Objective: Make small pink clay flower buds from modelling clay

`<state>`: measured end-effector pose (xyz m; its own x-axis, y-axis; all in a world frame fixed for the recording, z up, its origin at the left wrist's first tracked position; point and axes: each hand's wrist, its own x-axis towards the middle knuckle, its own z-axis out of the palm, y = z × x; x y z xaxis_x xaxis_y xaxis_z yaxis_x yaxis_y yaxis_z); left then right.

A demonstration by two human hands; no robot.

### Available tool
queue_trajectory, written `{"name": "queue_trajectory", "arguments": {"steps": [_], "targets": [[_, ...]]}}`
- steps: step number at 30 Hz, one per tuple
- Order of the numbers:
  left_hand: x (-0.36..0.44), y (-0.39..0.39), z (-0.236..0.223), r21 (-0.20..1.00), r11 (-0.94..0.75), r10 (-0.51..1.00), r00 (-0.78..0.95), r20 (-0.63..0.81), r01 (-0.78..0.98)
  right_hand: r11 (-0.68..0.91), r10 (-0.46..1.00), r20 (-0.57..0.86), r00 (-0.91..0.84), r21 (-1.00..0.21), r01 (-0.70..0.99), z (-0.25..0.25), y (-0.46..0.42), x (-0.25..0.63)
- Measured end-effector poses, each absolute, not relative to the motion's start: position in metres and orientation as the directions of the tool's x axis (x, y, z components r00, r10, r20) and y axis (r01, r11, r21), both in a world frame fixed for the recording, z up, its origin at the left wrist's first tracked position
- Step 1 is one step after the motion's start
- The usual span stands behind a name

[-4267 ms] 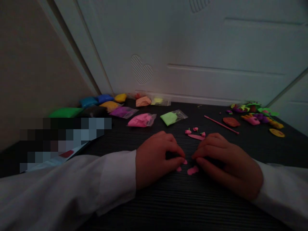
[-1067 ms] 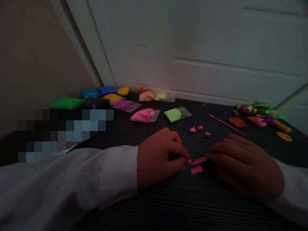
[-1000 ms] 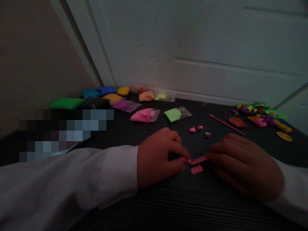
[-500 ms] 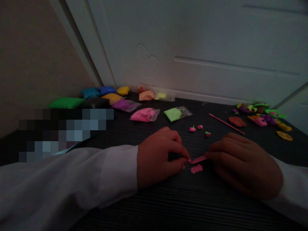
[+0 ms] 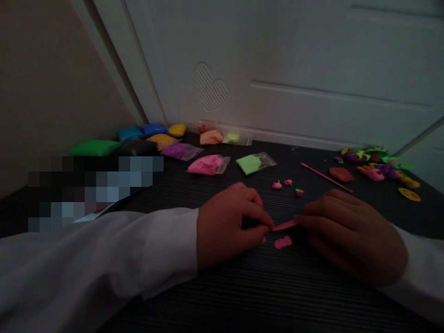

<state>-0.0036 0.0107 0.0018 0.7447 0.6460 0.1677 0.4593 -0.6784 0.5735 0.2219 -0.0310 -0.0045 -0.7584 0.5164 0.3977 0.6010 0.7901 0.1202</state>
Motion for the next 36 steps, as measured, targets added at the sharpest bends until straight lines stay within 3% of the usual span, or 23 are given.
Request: {"name": "queue_trajectory", "arguments": {"steps": [23, 31, 36], "targets": [[-0.0025, 0.013, 0.0047, 0.65, -0.633, 0.673, 0.714, 0.194, 0.42, 0.783, 0.532, 0.434, -0.727, 0.073, 0.617, -0.0068, -0.0346, 0.2223], [-0.0035, 0.0137, 0.0068, 0.694, -0.55, 0.75, 0.641, 0.165, 0.465, 0.673, 0.645, 0.462, -0.609, 0.035, 0.739, -0.0117, -0.0275, 0.2267], [-0.0031, 0.0136, 0.007, 0.695, -0.551, 0.761, 0.62, 0.191, 0.463, 0.642, 0.696, 0.391, -0.602, 0.038, 0.766, -0.0123, -0.0249, 0.2272]]}}
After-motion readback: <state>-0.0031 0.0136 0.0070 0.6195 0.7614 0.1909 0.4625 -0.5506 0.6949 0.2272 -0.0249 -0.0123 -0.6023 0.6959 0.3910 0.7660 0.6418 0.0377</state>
